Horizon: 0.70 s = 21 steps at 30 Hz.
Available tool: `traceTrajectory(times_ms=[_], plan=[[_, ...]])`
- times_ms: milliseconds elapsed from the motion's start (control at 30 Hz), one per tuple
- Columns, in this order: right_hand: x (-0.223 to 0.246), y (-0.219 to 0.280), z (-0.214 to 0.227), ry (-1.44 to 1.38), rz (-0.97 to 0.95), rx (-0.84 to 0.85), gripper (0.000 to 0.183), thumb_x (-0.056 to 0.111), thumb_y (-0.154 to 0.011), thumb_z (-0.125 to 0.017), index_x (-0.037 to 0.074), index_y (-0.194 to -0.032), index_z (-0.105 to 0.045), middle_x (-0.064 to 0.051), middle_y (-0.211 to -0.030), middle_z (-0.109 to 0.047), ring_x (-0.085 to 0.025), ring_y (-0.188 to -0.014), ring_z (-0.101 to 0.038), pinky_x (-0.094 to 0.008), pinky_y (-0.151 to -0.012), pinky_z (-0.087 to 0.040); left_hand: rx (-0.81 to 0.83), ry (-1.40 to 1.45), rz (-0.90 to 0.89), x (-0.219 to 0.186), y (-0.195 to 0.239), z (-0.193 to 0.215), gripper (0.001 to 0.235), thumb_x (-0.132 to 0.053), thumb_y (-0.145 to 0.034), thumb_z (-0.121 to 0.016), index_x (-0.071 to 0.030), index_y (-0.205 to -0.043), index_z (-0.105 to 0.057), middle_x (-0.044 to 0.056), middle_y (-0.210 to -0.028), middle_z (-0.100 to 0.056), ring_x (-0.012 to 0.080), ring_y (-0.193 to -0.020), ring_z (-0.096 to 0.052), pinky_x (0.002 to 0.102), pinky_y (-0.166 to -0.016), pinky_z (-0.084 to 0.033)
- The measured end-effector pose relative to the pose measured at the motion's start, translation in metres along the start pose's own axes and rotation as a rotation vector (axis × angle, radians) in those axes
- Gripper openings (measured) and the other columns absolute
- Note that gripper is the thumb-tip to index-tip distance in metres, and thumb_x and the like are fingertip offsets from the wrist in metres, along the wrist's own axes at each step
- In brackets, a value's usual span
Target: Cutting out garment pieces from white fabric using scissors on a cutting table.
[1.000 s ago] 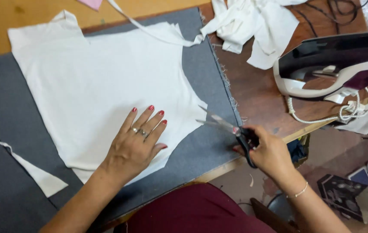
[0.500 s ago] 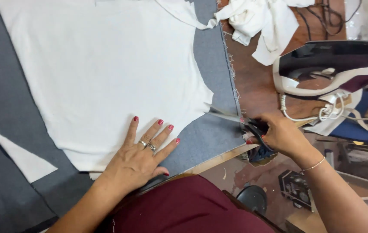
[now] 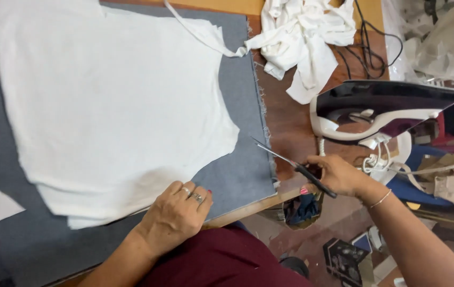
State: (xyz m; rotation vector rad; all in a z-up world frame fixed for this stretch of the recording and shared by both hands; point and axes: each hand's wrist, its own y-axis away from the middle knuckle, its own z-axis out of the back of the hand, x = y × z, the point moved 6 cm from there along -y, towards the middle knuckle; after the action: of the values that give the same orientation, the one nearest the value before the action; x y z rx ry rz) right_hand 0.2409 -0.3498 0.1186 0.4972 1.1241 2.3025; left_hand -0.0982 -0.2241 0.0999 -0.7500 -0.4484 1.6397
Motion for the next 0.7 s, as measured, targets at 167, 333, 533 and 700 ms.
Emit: traceTrajectory(times_ms=[167,333,533,700], plan=[[-0.019,0.01,0.012,-0.167,0.315,-0.439,0.051,0.028,-0.076,-0.089,0.019,-0.119,-0.064,0.0,-0.098,-0.084,-0.016,-0.082,-0.084,-0.031,-0.075,-0.07,-0.043,0.061,0.166,-0.025,-0.044,-0.043,0.022,-0.008,-0.1,-0.063,-0.007,-0.078,-0.065,0.003,-0.067,-0.051,0.0223,-0.058,-0.047,0.037,-0.054,-0.039],[-0.109,0.03,-0.014,-0.256,0.479,-0.91,0.045,0.033,-0.081,-0.086,0.015,-0.117,-0.067,0.001,-0.099,-0.078,-0.014,-0.086,-0.076,-0.028,-0.077,-0.057,0.009,0.304,0.11,-0.071,-0.114,-0.146,0.018,-0.018,-0.098,-0.068,-0.003,-0.107,-0.067,0.008,-0.09,-0.063,0.0263,-0.071,-0.06,0.04,-0.06,-0.049],[-0.206,0.054,-0.054,-0.343,0.351,-1.019,0.054,0.039,-0.074,-0.091,0.017,-0.117,-0.066,0.001,-0.106,-0.077,-0.014,-0.089,-0.079,-0.028,-0.079,-0.059,0.218,0.535,0.252,-0.123,-0.245,-0.236,0.061,-0.022,-0.088,-0.077,-0.002,-0.139,-0.05,0.014,-0.132,-0.06,0.0333,-0.077,-0.071,0.043,-0.056,-0.057],[-0.243,0.06,-0.071,-0.301,0.391,-0.715,0.07,0.043,-0.067,-0.099,0.017,-0.123,-0.067,-0.009,-0.111,-0.077,-0.027,-0.094,-0.077,-0.035,-0.08,-0.06,0.314,0.425,0.33,-0.124,-0.255,-0.318,0.036,-0.027,-0.09,-0.076,-0.006,-0.107,-0.052,0.013,-0.099,-0.06,0.0405,-0.063,-0.062,0.053,-0.044,-0.048]])
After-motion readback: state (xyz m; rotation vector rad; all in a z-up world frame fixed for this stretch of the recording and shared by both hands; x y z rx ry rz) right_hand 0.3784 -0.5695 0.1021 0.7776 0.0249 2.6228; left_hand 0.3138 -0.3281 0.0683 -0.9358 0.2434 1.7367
